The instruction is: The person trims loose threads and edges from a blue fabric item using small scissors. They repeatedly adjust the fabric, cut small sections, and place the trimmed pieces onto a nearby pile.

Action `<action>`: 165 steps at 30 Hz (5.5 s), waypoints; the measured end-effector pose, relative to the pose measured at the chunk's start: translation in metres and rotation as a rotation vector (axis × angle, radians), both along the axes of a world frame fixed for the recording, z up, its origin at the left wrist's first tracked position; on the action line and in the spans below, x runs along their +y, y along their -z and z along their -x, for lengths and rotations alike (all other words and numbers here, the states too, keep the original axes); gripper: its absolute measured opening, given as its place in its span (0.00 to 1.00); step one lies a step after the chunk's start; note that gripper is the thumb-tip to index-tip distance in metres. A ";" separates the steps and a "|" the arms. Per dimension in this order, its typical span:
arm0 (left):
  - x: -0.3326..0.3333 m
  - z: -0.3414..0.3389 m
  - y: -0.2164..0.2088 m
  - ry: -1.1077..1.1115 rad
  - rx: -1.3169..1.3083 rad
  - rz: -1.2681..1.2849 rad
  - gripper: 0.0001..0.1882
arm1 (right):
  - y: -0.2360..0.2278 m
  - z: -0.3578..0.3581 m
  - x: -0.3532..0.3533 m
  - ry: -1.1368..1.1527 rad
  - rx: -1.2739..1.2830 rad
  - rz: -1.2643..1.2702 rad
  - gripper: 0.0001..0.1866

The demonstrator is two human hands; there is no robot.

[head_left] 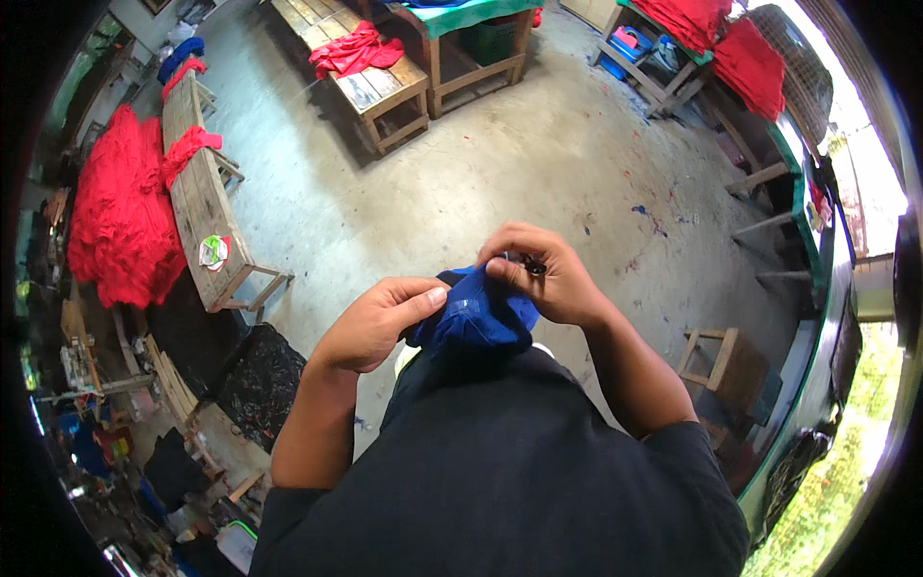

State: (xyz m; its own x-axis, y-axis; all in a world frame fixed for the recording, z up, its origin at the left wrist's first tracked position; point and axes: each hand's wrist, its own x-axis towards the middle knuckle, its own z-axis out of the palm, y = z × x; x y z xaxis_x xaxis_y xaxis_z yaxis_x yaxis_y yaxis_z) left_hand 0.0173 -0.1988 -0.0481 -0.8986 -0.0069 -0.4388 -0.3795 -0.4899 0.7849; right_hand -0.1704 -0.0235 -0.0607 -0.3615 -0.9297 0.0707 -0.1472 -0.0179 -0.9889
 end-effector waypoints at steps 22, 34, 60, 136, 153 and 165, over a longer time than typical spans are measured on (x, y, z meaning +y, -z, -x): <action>-0.072 0.141 -0.030 -0.376 -0.181 0.691 0.19 | 0.001 0.181 -0.195 -0.813 0.156 0.185 0.10; -0.022 0.267 -0.013 -1.125 -0.177 0.623 0.14 | -0.005 0.318 -0.165 -0.907 -0.673 -0.273 0.06; 0.001 0.309 -0.084 -0.912 -0.093 0.499 0.19 | -0.030 0.348 -0.254 -1.278 -0.409 -0.185 0.22; -0.014 0.384 -0.122 -0.701 -0.234 0.587 0.19 | -0.057 0.443 -0.175 -1.214 -0.795 -0.450 0.25; -0.004 0.395 -0.129 -0.592 -0.238 0.819 0.18 | -0.067 0.455 -0.168 -1.201 -0.786 -0.529 0.27; 0.007 0.402 -0.121 -0.558 -0.247 1.129 0.20 | -0.072 0.465 -0.170 -1.236 -0.822 -0.671 0.24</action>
